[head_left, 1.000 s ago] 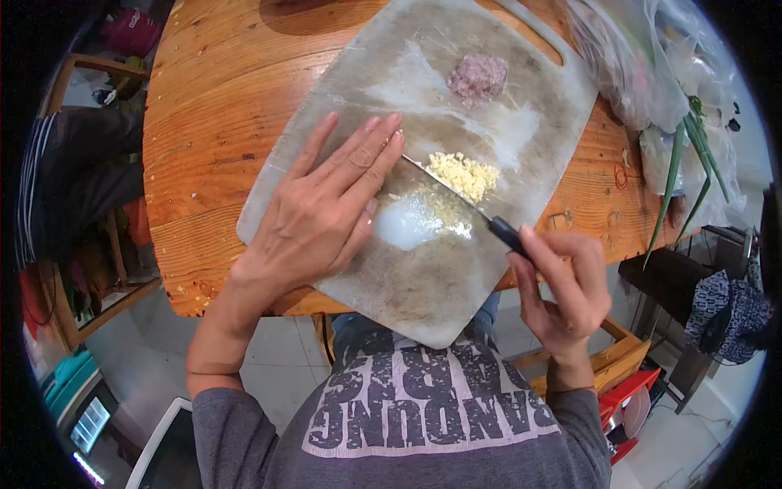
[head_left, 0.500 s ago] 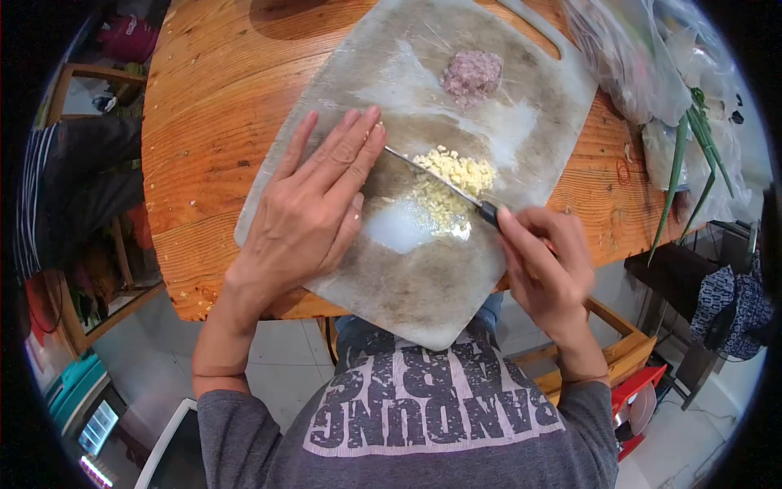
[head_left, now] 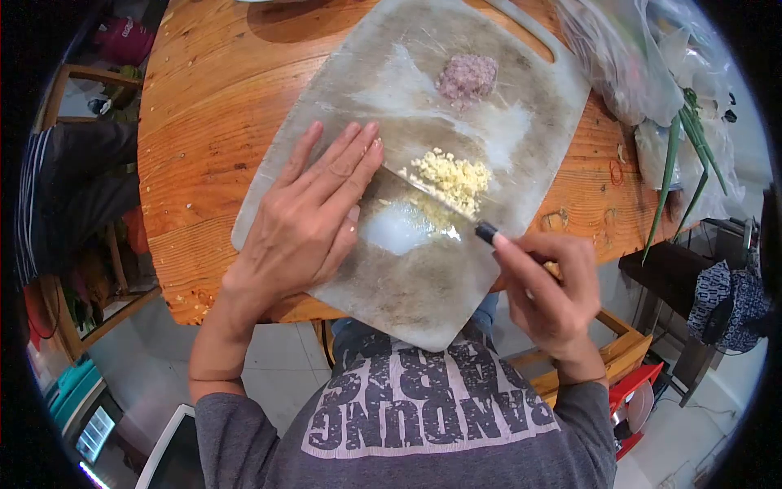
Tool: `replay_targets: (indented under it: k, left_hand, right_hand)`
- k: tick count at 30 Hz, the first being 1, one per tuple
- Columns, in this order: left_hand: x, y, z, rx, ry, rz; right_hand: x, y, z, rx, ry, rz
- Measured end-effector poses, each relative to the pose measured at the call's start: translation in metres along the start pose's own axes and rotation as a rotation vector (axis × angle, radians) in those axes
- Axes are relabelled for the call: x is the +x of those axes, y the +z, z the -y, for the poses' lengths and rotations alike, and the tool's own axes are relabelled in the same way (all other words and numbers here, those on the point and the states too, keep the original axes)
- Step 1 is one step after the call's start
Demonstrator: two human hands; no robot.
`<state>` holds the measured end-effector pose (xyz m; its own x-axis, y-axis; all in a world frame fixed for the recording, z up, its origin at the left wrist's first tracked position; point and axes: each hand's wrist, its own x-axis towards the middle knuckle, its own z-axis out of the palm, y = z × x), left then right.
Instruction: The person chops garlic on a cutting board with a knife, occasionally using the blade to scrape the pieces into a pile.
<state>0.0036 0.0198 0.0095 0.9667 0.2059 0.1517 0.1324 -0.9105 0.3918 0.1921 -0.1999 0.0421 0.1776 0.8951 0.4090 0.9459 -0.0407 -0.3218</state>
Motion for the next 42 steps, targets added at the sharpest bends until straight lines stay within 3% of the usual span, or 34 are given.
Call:
replay_targets:
  k: [27, 34, 42]
  left_hand:
    - [-0.001, 0.002, 0.001, 0.015, -0.009, -0.011]
    - [0.001, 0.002, 0.002, 0.025, 0.001, -0.009]
    - [-0.001, 0.003, 0.001, 0.015, -0.02, -0.009]
  right_hand:
    - [-0.006, 0.012, 0.004, 0.073, 0.047, 0.007]
    - [-0.002, 0.025, -0.009, 0.105, 0.14, -0.012]
    - [0.004, 0.01, -0.01, 0.004, 0.049, 0.008]
